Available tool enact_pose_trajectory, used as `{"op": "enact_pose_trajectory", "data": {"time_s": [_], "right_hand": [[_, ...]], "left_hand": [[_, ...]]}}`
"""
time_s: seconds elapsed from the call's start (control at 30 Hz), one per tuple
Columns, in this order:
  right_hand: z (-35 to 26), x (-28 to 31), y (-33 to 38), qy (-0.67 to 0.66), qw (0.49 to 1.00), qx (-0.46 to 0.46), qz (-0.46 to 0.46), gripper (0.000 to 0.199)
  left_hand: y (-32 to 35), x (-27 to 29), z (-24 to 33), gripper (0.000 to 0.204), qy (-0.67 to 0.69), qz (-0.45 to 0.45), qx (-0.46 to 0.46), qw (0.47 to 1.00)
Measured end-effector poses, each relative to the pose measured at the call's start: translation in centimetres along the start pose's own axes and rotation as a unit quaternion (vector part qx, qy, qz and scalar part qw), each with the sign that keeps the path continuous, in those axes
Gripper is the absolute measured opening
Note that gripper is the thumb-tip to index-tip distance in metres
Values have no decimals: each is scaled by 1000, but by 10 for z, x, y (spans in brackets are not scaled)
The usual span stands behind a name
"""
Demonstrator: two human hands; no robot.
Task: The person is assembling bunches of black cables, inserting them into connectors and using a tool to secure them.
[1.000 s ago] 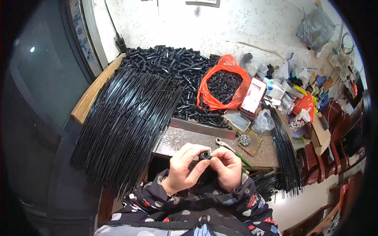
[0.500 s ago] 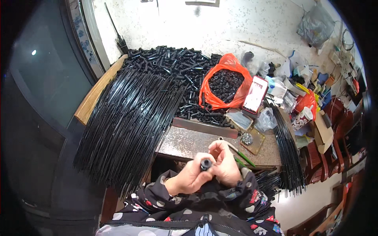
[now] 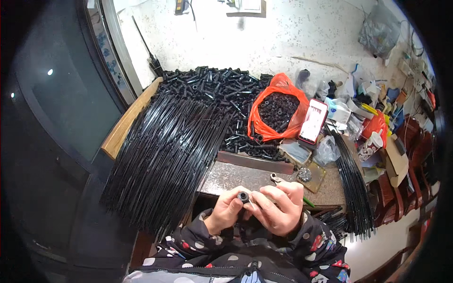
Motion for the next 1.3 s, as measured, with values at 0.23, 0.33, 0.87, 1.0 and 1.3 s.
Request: {"op": "enact_pose_trajectory", "data": {"time_s": [0.23, 0.33, 0.87, 1.0, 1.3], "right_hand": [[16, -3, 4, -98, 992, -37, -74, 32], [16, -3, 5, -81, 995, -24, -52, 29], [15, -2, 30, -92, 994, 48, -38, 35], [74, -21, 117, 79, 951, -233, -189, 47], [87, -64, 183, -503, 564, -619, -213, 24]], "left_hand": [[-7, -10, 8, 43, -149, 7, -58, 987], [-8, -10, 6, 38, -99, -31, -14, 994], [-7, -4, 28, 41, -131, 115, -106, 979], [-4, 12, 43, 15, -211, 87, -76, 971], [-30, -1, 25, 56, -271, -25, -70, 960]]}}
Point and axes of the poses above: each hand's wrist, its own y-axis away from the middle knuckle, its own x-axis out of the back of the hand, z = x × y, the point moved 3 cm from there along -y, towards the middle knuckle, and after that the axes turned 5 degrees about -z, right-handed, at the moved point
